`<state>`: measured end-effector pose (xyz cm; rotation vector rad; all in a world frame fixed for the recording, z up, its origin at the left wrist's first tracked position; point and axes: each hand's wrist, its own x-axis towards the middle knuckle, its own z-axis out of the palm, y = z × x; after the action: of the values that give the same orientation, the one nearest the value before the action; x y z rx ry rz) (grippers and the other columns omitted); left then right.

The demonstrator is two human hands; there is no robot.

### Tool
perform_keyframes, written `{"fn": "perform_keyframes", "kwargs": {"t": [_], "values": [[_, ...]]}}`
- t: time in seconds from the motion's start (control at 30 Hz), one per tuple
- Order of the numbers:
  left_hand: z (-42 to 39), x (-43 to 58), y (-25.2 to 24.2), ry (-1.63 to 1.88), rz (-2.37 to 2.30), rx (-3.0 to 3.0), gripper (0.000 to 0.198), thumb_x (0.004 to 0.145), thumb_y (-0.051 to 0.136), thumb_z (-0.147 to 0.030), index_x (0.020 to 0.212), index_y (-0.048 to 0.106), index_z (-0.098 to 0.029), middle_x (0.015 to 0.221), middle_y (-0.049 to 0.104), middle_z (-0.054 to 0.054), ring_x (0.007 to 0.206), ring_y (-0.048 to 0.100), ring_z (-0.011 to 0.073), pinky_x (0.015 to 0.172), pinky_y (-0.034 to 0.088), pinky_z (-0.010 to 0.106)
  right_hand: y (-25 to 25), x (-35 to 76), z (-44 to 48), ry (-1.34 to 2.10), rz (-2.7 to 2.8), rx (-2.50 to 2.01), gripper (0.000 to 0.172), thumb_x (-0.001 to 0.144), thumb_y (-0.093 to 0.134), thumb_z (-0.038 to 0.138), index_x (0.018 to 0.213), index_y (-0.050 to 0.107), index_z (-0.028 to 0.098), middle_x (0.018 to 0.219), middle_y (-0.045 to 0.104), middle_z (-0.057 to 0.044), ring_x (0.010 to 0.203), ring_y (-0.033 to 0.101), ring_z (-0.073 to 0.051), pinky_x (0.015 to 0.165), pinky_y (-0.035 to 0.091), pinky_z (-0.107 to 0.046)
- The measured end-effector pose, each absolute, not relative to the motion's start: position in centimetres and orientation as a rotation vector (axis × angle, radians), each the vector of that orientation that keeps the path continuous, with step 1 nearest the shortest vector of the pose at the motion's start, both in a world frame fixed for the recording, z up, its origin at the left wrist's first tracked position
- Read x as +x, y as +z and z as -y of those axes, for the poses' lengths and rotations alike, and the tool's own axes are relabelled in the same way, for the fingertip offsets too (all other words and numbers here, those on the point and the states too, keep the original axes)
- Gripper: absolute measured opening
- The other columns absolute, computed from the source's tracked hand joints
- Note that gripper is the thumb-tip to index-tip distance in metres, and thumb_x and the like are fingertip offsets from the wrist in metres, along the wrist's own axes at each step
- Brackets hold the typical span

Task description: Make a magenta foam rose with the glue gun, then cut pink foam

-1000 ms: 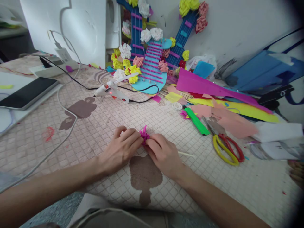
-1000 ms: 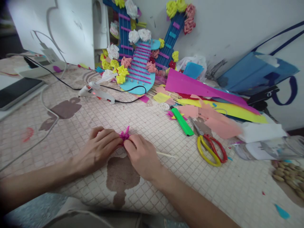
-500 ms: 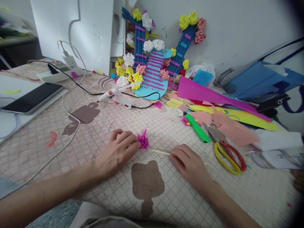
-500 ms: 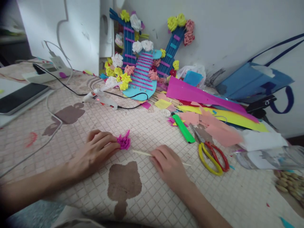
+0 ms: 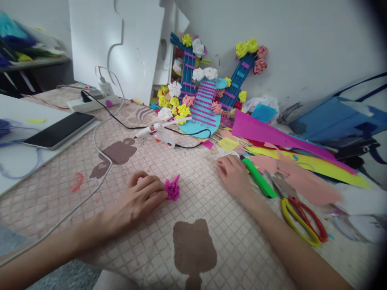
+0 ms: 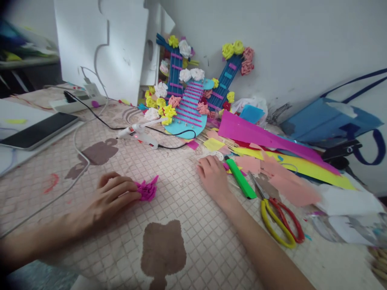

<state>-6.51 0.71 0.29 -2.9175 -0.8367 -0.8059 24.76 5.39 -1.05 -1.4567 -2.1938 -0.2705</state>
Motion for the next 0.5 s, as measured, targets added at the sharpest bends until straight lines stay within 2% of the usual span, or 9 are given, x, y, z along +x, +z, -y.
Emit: {"fn": "perform_keyframes", "kwargs": {"t": [0.17,0.3,0.37,0.5], "values": [[-1.0,-7.3,0.5,-0.75,0.767,-2.939,0.023,0.099,0.036,-0.019,0.099,0.059,-0.017,0.092,0.064,0.004,0.089,0.053,0.0181,0.089,0.031,0.039,-0.2,18.2,-8.8,0.028,2.167,-1.193,0.012,0.087,0.056,0.022,0.097,0.059,0.016,0.094,0.062,-0.008,0.095,0.055,-0.022,0.086,0.045,-0.036],[-1.1,-7.1,0.7,-0.733,0.762,-2.966,0.021,0.098,0.038,-0.017,0.097,0.059,-0.017,0.089,0.064,0.003,0.088,0.054,0.0179,0.089,0.031,0.039,0.1,12.8,-13.7,0.191,2.191,-1.131,0.035,0.079,0.067,0.029,0.106,0.059,0.01,0.104,0.061,-0.012,0.102,0.053,-0.023,0.091,0.041,-0.035],[-1.2,-7.1,0.7,-0.747,0.777,-2.98,0.022,0.098,0.037,-0.017,0.098,0.059,-0.017,0.09,0.064,0.003,0.088,0.054,0.0179,0.089,0.031,0.039,0.2,10.9,-15.9,0.304,2.287,-1.115,0.038,0.075,0.07,0.033,0.103,0.061,0.009,0.099,0.064,-0.01,0.096,0.055,-0.022,0.087,0.04,-0.033],[-1.2,-7.2,0.6,-0.76,0.771,-3.008,0.025,0.1,0.033,-0.019,0.101,0.058,-0.018,0.093,0.065,0.003,0.09,0.054,0.0182,0.09,0.03,0.04,1.0,9.8,-17.5,0.59,2.353,-1.095,0.03,0.077,0.065,0.032,0.1,0.065,0.013,0.084,0.065,-0.003,0.076,0.056,-0.016,0.071,0.039,-0.028]]}}
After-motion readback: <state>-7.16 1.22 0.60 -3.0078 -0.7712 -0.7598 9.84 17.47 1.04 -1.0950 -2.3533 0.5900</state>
